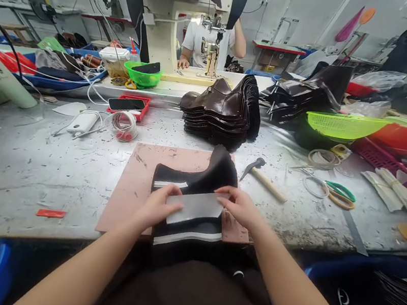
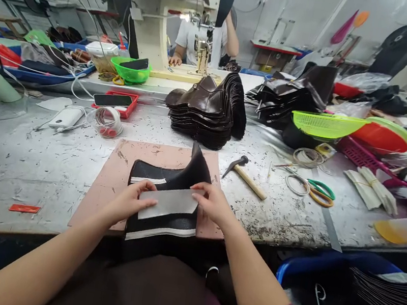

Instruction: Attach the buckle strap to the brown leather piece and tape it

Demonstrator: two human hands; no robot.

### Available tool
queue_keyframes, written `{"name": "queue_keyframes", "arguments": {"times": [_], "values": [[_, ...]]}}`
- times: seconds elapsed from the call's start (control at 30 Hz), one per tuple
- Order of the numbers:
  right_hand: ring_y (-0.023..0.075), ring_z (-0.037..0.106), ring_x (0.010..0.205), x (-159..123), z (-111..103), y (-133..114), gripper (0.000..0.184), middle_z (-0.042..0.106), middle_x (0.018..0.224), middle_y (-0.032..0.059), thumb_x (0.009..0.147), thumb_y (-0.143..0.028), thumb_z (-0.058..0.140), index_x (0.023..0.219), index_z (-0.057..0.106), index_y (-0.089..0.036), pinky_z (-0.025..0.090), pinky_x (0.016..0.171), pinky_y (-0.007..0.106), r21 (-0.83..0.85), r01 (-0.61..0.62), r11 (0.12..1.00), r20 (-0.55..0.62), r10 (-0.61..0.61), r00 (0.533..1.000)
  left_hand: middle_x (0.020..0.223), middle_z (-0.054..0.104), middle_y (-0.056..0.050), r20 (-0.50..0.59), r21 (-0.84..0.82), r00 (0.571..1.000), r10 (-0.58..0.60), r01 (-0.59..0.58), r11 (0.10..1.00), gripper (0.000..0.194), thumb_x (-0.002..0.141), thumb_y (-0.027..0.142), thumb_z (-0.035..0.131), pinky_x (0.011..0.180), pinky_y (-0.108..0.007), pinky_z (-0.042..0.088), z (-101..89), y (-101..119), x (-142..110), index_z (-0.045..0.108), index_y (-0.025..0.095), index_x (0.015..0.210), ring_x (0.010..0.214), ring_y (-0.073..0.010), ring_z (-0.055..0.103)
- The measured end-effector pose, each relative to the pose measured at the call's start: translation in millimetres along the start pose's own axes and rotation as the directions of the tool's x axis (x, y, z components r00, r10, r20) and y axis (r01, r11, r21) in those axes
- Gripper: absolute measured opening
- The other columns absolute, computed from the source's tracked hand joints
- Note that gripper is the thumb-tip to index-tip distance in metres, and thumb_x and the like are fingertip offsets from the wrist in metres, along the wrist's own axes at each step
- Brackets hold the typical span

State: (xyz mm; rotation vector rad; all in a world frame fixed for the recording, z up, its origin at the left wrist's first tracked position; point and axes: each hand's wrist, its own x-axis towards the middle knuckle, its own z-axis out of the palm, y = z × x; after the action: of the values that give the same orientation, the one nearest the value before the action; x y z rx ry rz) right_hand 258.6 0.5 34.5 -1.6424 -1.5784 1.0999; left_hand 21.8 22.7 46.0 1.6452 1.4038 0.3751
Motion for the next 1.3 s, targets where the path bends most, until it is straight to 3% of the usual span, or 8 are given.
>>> {"name": "queue_keyframes", "arguments": {"times": [0.3, 0.5, 0.67, 0.73, 0.9, 1.1, 1.17, 1.3], "values": [[0.0114, 0.05, 0.052, 24, 7, 19, 0.021, 0.048, 0.053, -0.0063, 0.065, -0.021, 0.062, 0.085, 0.062, -0.015, 0.04, 0.053, 0.023, -0.025, -0.141, 0.99, -0.077, 0.139, 0.987, 0.062, 0.046, 0.006, -0.026, 0.191, 0.998, 0.058, -0.052, 0.98, 0.021, 0.071, 0.028, 0.055, 0.056, -0.025, 0.033, 5.0, -16, 23, 0.049, 0.024, 0.091, 0.06, -0.0157, 0.048], [0.0128, 0.054, 0.059, 22, 7, 17, 0.017, 0.051, 0.059, -0.0044, 0.066, -0.019, 0.065, 0.082, 0.062, -0.019, 0.04, 0.057, 0.023, -0.171, -0.108, 0.979, -0.088, 0.094, 0.992, 0.061, 0.048, 0.005, 0.028, 0.28, 0.998, 0.064, -0.069, 0.958, 0.014, 0.075, 0.028, 0.053, 0.055, -0.024, 0.033, 4.6, -13, 24, 0.05, 0.024, 0.088, 0.061, -0.0165, 0.05], [0.0195, 0.055, 0.07, 4, 9, 10, 0.013, 0.059, 0.076, 0.0042, 0.075, -0.015, 0.053, 0.086, 0.059, -0.019, 0.039, 0.063, 0.03, -0.368, -0.119, 0.922, -0.23, 0.033, 0.973, 0.06, 0.05, 0.003, 0.047, 0.355, 0.997, 0.068, -0.081, 0.931, 0.008, 0.078, 0.026, 0.051, 0.055, -0.024, 0.033, 6.9, -9, 22, 0.053, 0.024, 0.085, 0.062, -0.0169, 0.051], [0.0201, 0.055, 0.072, -4, 15, 11, 0.014, 0.06, 0.081, 0.0062, 0.08, -0.015, 0.048, 0.087, 0.06, -0.019, 0.04, 0.065, 0.031, -0.444, -0.046, 0.895, -0.251, -0.074, 0.965, 0.061, 0.051, 0.004, 0.057, 0.373, 0.995, 0.078, -0.094, 0.923, 0.008, 0.078, 0.025, 0.05, 0.056, -0.023, 0.034, 7.4, -9, 23, 0.054, 0.025, 0.085, 0.063, -0.0164, 0.052], [0.0192, 0.054, 0.079, -6, 40, 21, 0.015, 0.061, 0.085, 0.0061, 0.086, -0.018, 0.047, 0.086, 0.062, -0.018, 0.044, 0.075, 0.032, -0.565, 0.393, 0.725, -0.028, -0.494, 0.869, 0.065, 0.057, 0.004, 0.074, 0.426, 0.992, 0.104, -0.126, 0.896, 0.01, 0.08, 0.023, 0.05, 0.058, -0.022, 0.038, 7.3, -10, 24, 0.056, 0.025, 0.088, 0.065, -0.0155, 0.056], [0.0219, 0.049, 0.088, -2, 47, 16, 0.023, 0.055, 0.098, 0.007, 0.083, -0.027, 0.057, 0.106, 0.061, -0.023, 0.043, 0.081, 0.034, -0.679, 0.294, 0.673, 0.077, -0.333, 0.94, 0.097, 0.062, -0.006, 0.054, 0.586, 0.979, 0.199, -0.192, 0.787, 0.02, 0.081, 0.013, 0.046, 0.072, -0.033, 0.044, 18.4, 1, 14, 0.06, 0.022, 0.093, 0.089, -0.0242, 0.057], [0.023, 0.049, 0.09, -4, 46, 11, 0.029, 0.053, 0.101, 0.0071, 0.083, -0.031, 0.057, 0.112, 0.058, -0.028, 0.042, 0.08, 0.035, -0.727, 0.273, 0.63, 0.119, -0.276, 0.954, 0.113, 0.057, -0.01, 0.095, 0.677, 0.915, 0.393, -0.348, 0.648, 0.023, 0.082, 0.011, 0.046, 0.081, -0.039, 0.044, 24.6, 0, 11, 0.061, 0.02, 0.097, 0.103, -0.0279, 0.053], [0.0252, 0.049, 0.092, -9, 43, -2, 0.039, 0.052, 0.105, 0.008, 0.083, -0.042, 0.055, 0.121, 0.052, -0.035, 0.039, 0.077, 0.037, -0.805, 0.266, 0.531, 0.169, -0.224, 0.96, 0.109, 0.061, -0.01, 0.306, 0.699, 0.645, 0.7, -0.652, 0.296, 0.027, 0.083, 0.008, 0.043, 0.081, -0.035, 0.048, 22.5, -23, 7, 0.059, 0.015, 0.104, 0.101, -0.0234, 0.055]]}}
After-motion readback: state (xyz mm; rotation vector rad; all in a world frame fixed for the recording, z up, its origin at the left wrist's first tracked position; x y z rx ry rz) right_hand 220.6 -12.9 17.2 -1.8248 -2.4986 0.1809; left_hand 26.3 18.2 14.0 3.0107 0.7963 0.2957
